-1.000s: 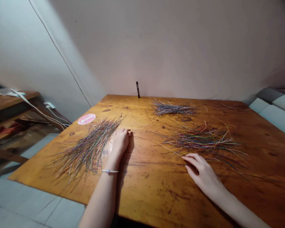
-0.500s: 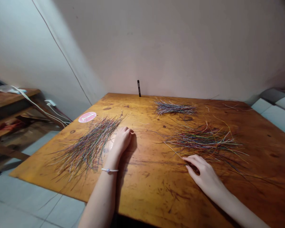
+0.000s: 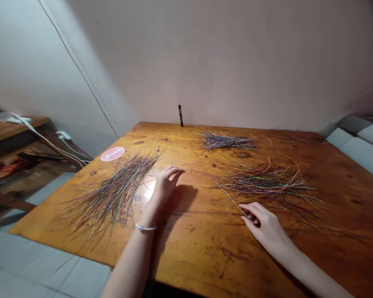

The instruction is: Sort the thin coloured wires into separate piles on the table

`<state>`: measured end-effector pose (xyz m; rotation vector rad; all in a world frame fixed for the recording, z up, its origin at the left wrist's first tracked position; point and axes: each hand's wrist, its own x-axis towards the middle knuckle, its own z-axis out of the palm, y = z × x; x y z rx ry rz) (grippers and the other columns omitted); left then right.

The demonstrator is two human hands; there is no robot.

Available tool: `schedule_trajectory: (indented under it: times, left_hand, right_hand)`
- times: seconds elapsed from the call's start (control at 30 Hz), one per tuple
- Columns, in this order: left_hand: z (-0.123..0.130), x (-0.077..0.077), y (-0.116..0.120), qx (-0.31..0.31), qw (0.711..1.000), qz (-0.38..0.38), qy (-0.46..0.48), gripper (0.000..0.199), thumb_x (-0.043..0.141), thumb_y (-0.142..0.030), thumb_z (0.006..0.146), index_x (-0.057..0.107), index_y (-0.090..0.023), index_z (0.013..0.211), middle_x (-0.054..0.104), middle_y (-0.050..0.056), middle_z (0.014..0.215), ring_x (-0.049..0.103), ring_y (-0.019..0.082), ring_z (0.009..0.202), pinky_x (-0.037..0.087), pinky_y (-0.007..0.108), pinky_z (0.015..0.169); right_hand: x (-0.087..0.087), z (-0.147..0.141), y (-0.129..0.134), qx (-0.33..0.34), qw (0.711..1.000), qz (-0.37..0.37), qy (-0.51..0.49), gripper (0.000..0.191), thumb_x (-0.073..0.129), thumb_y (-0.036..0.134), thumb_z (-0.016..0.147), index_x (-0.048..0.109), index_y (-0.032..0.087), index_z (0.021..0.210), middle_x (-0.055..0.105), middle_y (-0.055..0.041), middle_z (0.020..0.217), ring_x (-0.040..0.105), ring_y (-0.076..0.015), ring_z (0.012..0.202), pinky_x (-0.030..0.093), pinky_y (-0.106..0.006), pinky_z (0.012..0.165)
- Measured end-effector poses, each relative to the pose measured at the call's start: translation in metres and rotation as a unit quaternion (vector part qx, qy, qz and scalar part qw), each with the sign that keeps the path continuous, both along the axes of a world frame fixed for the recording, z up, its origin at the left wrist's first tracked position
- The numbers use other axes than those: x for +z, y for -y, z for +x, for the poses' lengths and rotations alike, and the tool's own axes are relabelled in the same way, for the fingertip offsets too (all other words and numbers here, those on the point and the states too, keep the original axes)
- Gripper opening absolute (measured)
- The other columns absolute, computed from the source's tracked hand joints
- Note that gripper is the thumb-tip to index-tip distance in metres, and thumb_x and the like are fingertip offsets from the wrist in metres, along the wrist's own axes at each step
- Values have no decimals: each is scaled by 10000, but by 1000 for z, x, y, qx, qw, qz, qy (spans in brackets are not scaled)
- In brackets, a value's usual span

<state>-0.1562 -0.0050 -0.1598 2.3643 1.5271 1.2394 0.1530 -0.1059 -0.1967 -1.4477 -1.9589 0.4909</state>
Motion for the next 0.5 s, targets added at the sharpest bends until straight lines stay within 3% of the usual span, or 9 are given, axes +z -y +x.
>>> schedule_trajectory:
  times: [0.13, 0.23, 0.33, 0.5]
  left_hand:
    - [-2, 3, 1, 56, 997, 45, 29, 156, 535, -201, 874, 689, -198, 854, 680, 71, 971, 622, 188, 915, 486, 331, 832]
    - [-5, 7, 3, 186, 977, 101, -25, 154, 580, -216, 849, 728, -227, 807, 608, 91, 1122, 527, 247, 1056, 398, 410, 912]
    - [-8, 11, 7, 302, 942, 95, -107, 169, 585, -275, 854, 750, -283, 822, 614, 81, 1031, 526, 252, 948, 349, 405, 844]
    - [-10, 10, 9, 292, 944, 51, -145, 241, 492, -299, 910, 730, -260, 905, 662, 46, 761, 581, 208, 752, 327, 347, 754]
  right_hand:
    - [0, 0, 0, 3, 1000, 8, 1, 204, 499, 202, 839, 657, 190, 968, 659, -79, 855, 624, -189, 698, 531, -306, 622]
    - [0, 0, 0, 5, 1000, 3, 6, 209, 491, 198, 842, 657, 186, 968, 662, -79, 849, 629, -193, 709, 537, -313, 639]
    - [1, 0, 0, 8, 1000, 4, 2, 217, 485, 191, 843, 658, 191, 974, 671, -79, 882, 639, -198, 752, 545, -327, 691]
    - [3, 1, 1, 42, 998, 38, 26, 267, 474, 143, 846, 698, 231, 962, 673, -78, 994, 617, -226, 941, 518, -396, 844]
